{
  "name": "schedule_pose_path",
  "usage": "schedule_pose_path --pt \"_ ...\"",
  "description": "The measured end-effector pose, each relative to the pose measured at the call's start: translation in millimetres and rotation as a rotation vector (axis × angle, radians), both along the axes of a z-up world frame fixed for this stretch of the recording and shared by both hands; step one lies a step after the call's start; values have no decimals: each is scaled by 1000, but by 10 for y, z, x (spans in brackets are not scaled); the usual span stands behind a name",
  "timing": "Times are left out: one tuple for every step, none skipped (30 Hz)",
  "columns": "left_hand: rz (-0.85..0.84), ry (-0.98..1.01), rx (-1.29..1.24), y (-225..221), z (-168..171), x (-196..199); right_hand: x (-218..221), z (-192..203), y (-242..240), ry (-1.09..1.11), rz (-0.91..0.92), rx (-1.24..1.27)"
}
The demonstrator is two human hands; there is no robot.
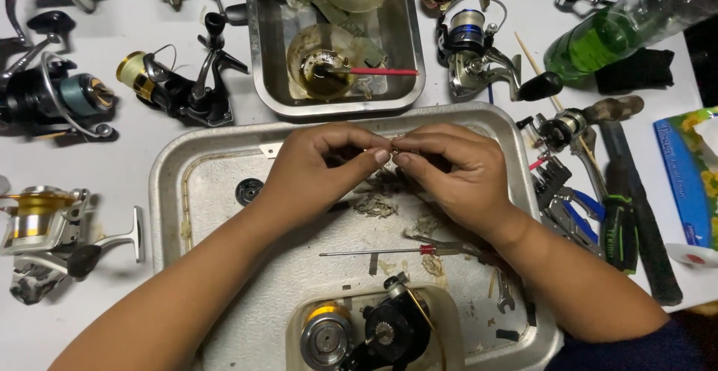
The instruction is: Assembling the internal mechanical components of a fishing reel on a metal tray.
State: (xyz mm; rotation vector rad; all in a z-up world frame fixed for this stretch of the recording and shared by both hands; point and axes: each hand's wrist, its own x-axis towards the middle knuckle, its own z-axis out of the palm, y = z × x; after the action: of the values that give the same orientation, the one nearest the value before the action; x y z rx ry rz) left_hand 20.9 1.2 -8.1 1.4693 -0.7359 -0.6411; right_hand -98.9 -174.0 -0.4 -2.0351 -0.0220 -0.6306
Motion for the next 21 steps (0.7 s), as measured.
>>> schedule_pose_path --pt "0 1 0 1 8 -6 -1 3 4 1 0 0" --pt "5 20 4 2 17 -11 0 7 7 -1 0 1" --pt "10 38 9 2 27 -15 1 11 10 -3 -1 2" --pt "10 38 8 3 43 -19 3 10 12 -3 0 2" --pt "4 58 26 3 59 -22 4 9 14 -14 8 5" --pt "-2 79 44 3 75 -26 4 8 15 -25 17 7" --pt "-2 79 43 1 78 -17 5 7 14 -25 18 6" --pt "-4 77 45 -1 81 -9 4 6 13 -27 20 4" --pt "-7 76 47 -4 84 -1 4 5 12 -30 23 1" --pt "-7 76 46 -7 85 -1 3 3 13 -30 23 0" --pt "-11 84 46 -10 86 -2 3 0 13 -30 24 6" --pt "-14 92 45 -13 86 -3 2 -2 14 -29 24 12" --pt "-15 92 45 -17 88 -2 4 -8 8 -29 24 12" --pt "-35 97 40 -18 87 -6 1 -15 4 -42 32 9" --pt "-56 103 35 -19 86 -10 -3 -23 1 -55 41 5" --pt "-56 105 37 -21 82 -16 -1 -17 14 -52 40 7" --pt "-43 88 39 -23 78 -23 0 -11 27 -56 37 -11" --pt "-31 70 41 -27 76 -28 1 -3 39 -60 33 -29" --pt "-32 72 42 -25 72 -13 14 -16 32 -58 32 -29" --pt "-27 48 49 -23 67 -4 20 -30 28 -66 26 -46" --pt "-21 25 56 -21 62 4 23 -44 24 -73 20 -63"
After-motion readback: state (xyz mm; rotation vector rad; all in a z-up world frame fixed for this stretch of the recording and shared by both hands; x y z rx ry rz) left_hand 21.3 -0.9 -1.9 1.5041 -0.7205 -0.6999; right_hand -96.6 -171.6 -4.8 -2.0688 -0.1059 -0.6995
